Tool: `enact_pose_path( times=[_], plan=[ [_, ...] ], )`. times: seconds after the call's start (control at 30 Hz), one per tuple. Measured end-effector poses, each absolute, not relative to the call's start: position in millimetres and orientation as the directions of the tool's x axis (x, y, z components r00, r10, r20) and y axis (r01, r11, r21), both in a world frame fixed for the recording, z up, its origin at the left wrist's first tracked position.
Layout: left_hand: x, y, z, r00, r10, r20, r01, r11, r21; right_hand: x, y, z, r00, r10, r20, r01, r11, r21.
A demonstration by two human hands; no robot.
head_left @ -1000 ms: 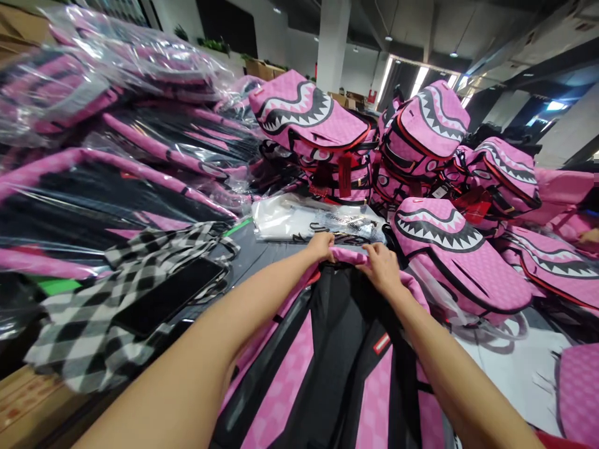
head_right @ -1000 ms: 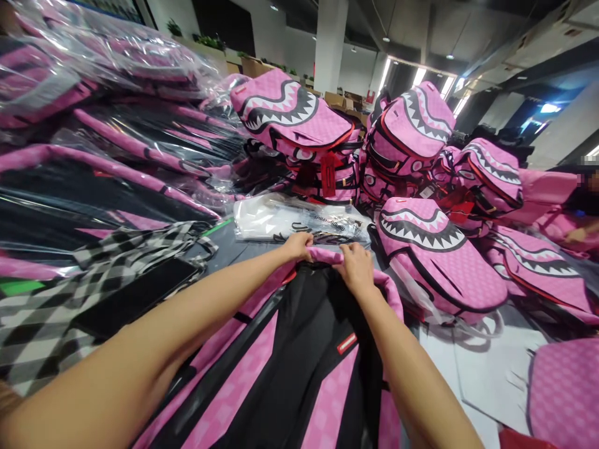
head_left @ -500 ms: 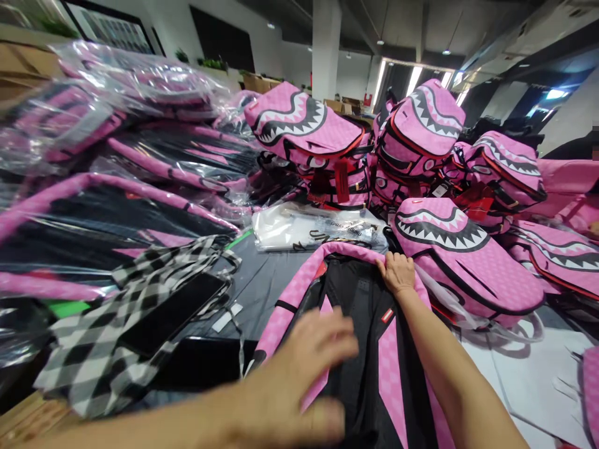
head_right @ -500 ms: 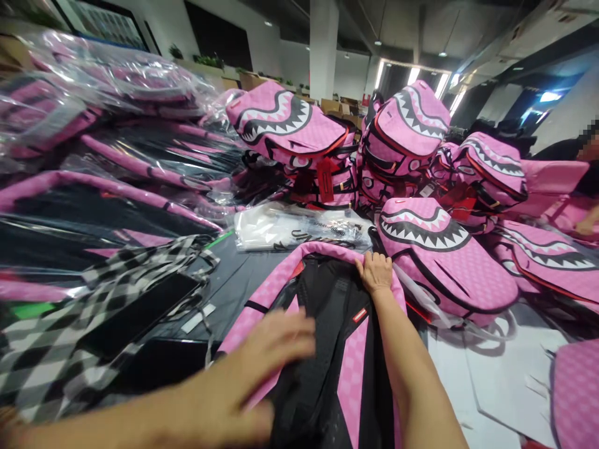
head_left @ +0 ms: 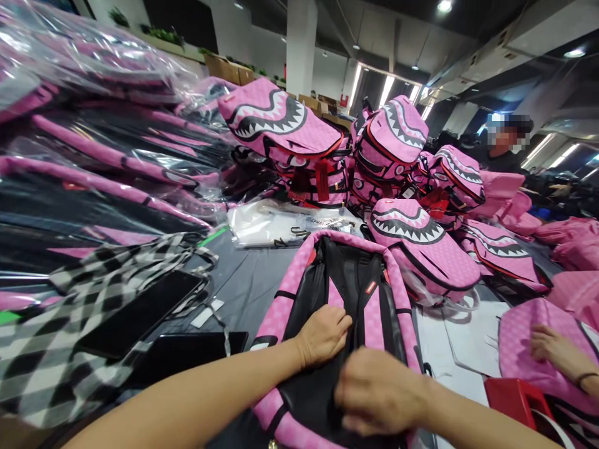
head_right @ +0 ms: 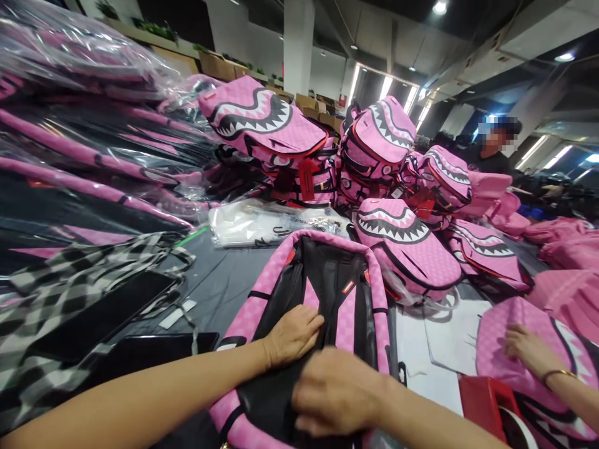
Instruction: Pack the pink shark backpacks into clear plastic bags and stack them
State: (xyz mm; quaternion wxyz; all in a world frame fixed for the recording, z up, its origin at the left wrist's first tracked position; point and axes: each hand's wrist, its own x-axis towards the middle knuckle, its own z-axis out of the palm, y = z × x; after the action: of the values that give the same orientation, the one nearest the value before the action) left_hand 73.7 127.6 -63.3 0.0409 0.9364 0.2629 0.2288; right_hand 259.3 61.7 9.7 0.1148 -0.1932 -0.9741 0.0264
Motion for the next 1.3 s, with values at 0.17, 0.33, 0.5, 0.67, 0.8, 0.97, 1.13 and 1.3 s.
enact_pose_path(
  times=[0.17,0.33,0.5,0.67,0.8,0.97,1.13,1.3],
  plan=[
    [66,120,-44,0.742,0.649,0.167,0.514,-0.712,0.479,245,54,-40,-0.883,0.37,0.29,0.403,0.913,0.061],
    [49,90,-34,0.661,0.744,0.093,0.55,-0.566,0.614,247,69,-61,-0.768,0.449,0.456,0.539,0.838,0.082],
    [43,51,-57,0.657,0.714,0.242,0.585,-0.685,0.434,231,45,-44,-0.547,0.548,0.633,0.735,0.677,0.049],
    [24,10,-91,0.676,0.644,0.359,0.606,-0.763,0.226,228,77,0,-0.48,0.652,0.587,0.81,0.586,0.011],
    [25,24,-75,0.721,0.649,0.242,0.589,-0.758,0.279,249,149,-5,-0.145,0.774,0.616,0.962,0.255,-0.094],
    [53,114,-9,0.591,0.75,0.295,0.66,-0.661,0.357,264,187,-68,-0.119,0.742,0.66,0.948,0.283,-0.147],
    [78,170,-17,0.653,0.725,0.221,0.609,-0.675,0.415,280,188,-69,-0.132,0.748,0.65,0.929,0.323,-0.183],
    [75,170,-45,0.671,0.708,0.219,0.556,-0.677,0.482,279,275,-4,-0.092,0.862,0.498,0.971,0.189,-0.146]
  ],
)
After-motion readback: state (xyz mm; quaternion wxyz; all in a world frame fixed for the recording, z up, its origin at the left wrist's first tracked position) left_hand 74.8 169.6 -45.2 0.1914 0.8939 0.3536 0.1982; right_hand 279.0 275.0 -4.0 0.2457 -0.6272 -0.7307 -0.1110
